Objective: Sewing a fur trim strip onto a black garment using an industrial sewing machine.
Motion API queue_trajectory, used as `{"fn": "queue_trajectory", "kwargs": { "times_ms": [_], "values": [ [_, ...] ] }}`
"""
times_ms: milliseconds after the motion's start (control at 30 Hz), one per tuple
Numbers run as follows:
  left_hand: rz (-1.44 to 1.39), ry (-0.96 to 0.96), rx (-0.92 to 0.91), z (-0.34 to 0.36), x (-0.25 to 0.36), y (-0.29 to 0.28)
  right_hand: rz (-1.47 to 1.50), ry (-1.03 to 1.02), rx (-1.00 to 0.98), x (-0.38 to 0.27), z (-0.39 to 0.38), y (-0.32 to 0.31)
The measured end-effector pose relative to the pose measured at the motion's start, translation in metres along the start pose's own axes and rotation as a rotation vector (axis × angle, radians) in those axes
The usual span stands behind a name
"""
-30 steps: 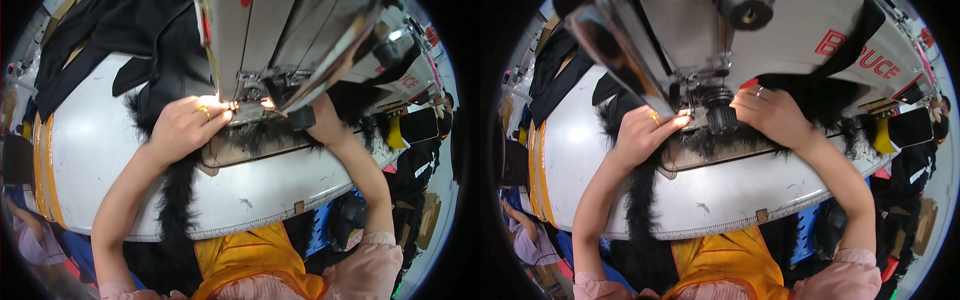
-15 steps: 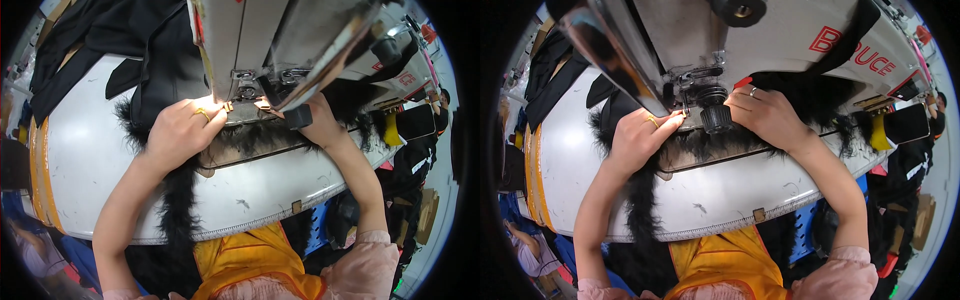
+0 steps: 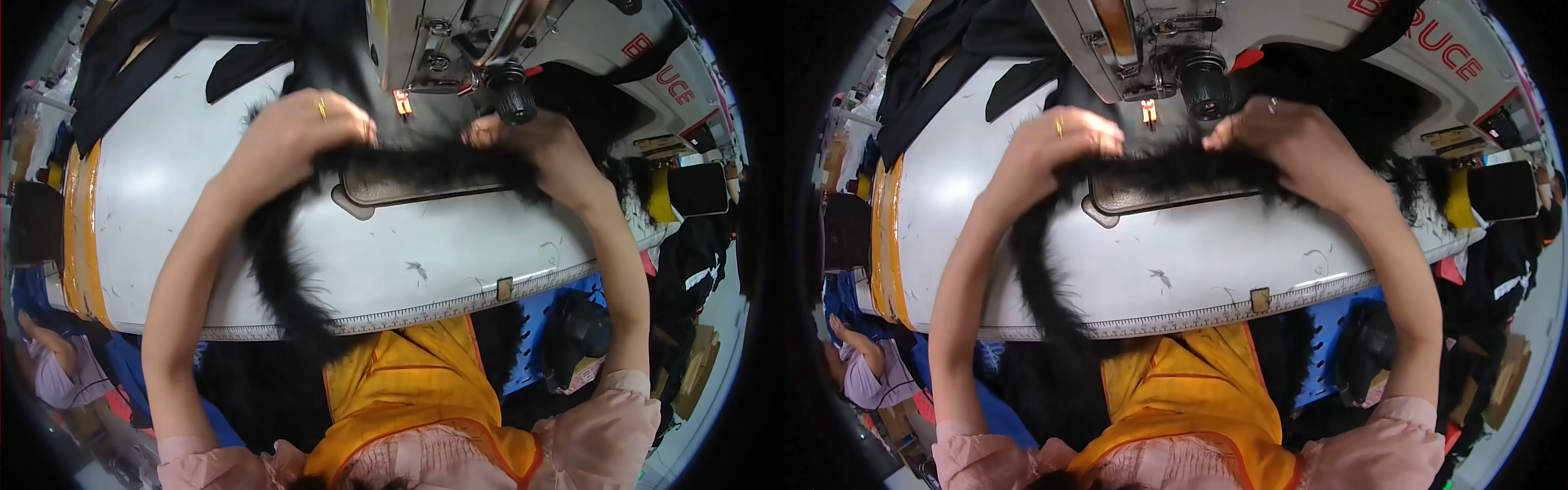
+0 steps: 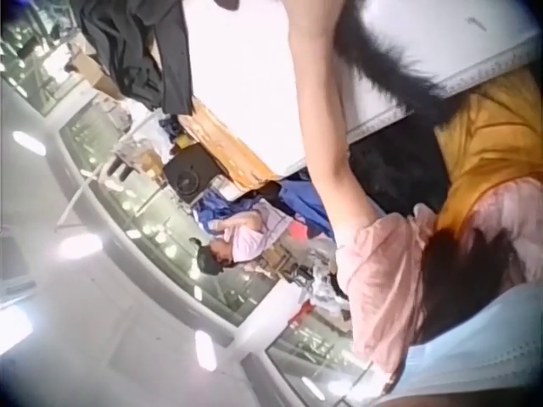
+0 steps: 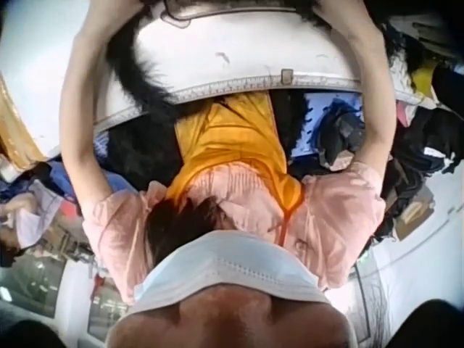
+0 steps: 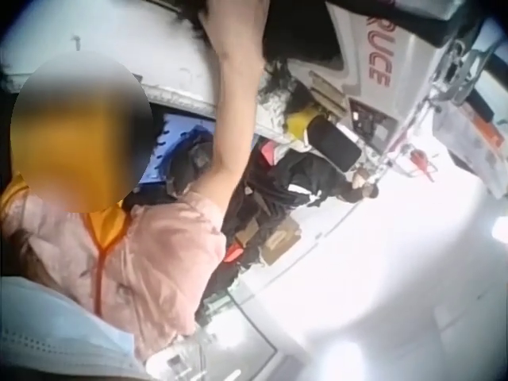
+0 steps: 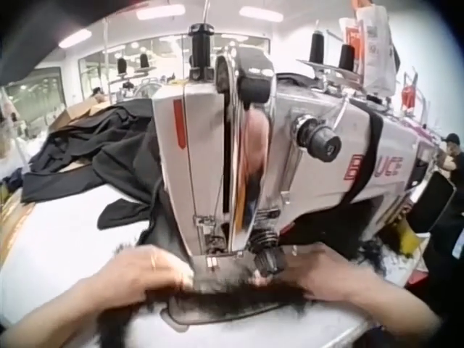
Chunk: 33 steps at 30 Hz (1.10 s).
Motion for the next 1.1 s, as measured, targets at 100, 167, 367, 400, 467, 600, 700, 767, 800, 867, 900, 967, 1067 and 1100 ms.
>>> {"fn": "queue_trajectory", "kwargs": {
  "times_ms": [100,167,367,400,467,600,700,767,800,867,900,967,1067,1100],
  "values": [
    [0.105,-0.024,0.018,-0.008,0.039,0.008,0.058,0.104,-0.230,-0.033,-0.012,-0.006],
    [0.170,-0.013,0.012,-0.008,0.042,0.006,-0.150,0.029,-0.111,-0.057,-0.002,-0.010],
    [0.277,0.033,0.013,-0.009,0.047,0.002,-0.370,0.044,0.037,-0.055,0.016,0.027],
    [0.271,0.005,0.003,-0.016,0.046,-0.002,-0.369,0.052,0.066,-0.054,0.016,0.028],
    [0.292,0.000,-0.008,-0.022,0.050,-0.004,-0.411,0.034,0.098,-0.058,0.017,0.028],
    [0.364,0.037,0.036,-0.018,0.047,-0.003,-0.362,0.122,0.003,-0.047,0.014,0.026],
    [0.392,0.095,0.020,0.006,0.026,0.008,-0.448,0.256,-0.007,-0.022,0.008,0.020],
    [0.356,0.100,0.041,0.009,0.016,0.013,-0.491,0.176,0.076,-0.012,0.004,0.022],
    [0.312,0.097,0.051,0.010,0.012,0.013,-0.520,0.095,0.151,-0.011,0.002,0.023],
    [0.265,0.040,0.057,0.009,0.014,0.010,-0.491,0.142,0.240,-0.008,-0.002,0.025],
    [0.263,0.026,0.061,0.009,0.017,0.011,-0.435,0.149,0.245,-0.006,-0.005,0.025],
    [0.310,0.018,0.063,0.013,0.019,0.008,-0.530,0.116,0.255,-0.006,-0.007,0.024],
    [0.401,0.048,0.071,0.016,0.020,0.009,-0.321,0.229,0.277,-0.004,-0.007,0.020],
    [0.404,0.030,0.078,0.019,0.019,0.010,-0.285,0.252,0.283,-0.001,-0.006,0.022]
  ]
}}
Point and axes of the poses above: each hand's wrist, its own z-axis towards the middle knuckle, its own y-axis out of the palm, x = y × z, the point moved 5 cm from there along z, towards the middle knuckle, and after that the axes turned 8 degrees about y, right-handed, at the moved point
